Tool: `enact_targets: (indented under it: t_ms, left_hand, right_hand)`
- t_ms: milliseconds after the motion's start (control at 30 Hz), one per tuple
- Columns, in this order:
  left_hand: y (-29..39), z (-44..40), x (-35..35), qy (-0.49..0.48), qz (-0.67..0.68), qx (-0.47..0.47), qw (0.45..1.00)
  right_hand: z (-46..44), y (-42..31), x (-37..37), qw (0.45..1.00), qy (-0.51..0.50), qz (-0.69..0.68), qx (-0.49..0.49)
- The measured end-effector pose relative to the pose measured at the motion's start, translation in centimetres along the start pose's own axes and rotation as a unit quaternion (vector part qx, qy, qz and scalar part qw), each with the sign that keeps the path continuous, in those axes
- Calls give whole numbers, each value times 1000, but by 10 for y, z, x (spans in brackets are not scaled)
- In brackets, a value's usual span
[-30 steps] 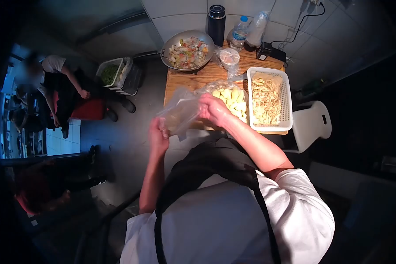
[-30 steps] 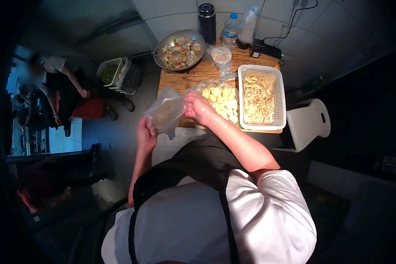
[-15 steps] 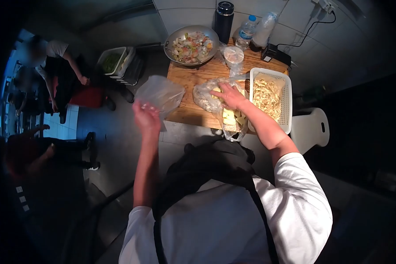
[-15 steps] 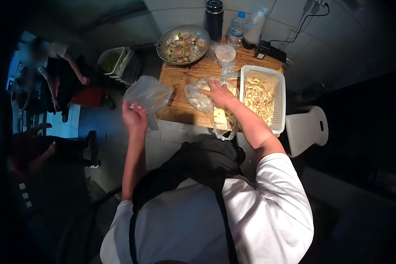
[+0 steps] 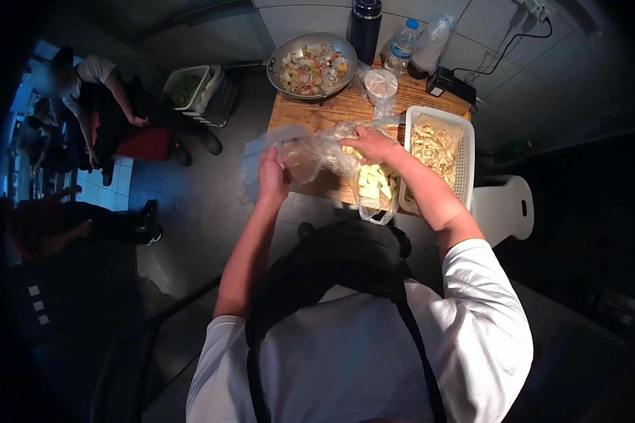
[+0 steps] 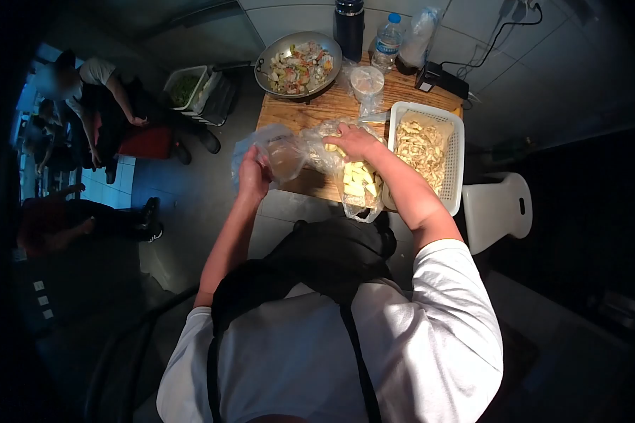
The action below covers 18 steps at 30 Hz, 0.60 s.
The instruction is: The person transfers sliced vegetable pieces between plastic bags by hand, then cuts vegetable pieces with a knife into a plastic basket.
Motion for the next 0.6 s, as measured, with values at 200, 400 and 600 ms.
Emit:
enact_targets:
  t_ms: [200, 400, 600]
  left_hand:
    - [-21, -11, -2, 10, 6, -40, 999]
    - [-23, -9, -5, 9, 0, -38, 999]
    - [-26, -15, -13, 10, 12, -44, 999]
  right_hand:
    - [-12, 7, 17, 1000, 9, -11, 1]
    - [-6, 11, 15, 998, 50, -22, -25]
    - [-6, 18, 6, 982, 88, -163, -19]
Point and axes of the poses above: each hand's wrist, its own z-axis away from the middle knuckle, its own x-axis out of the palm, y = z × x, the point moved 2 cm from there along -z, towards the middle knuckle, and after that the axes turned 8 degrees about -z, right-handed, at the moved point
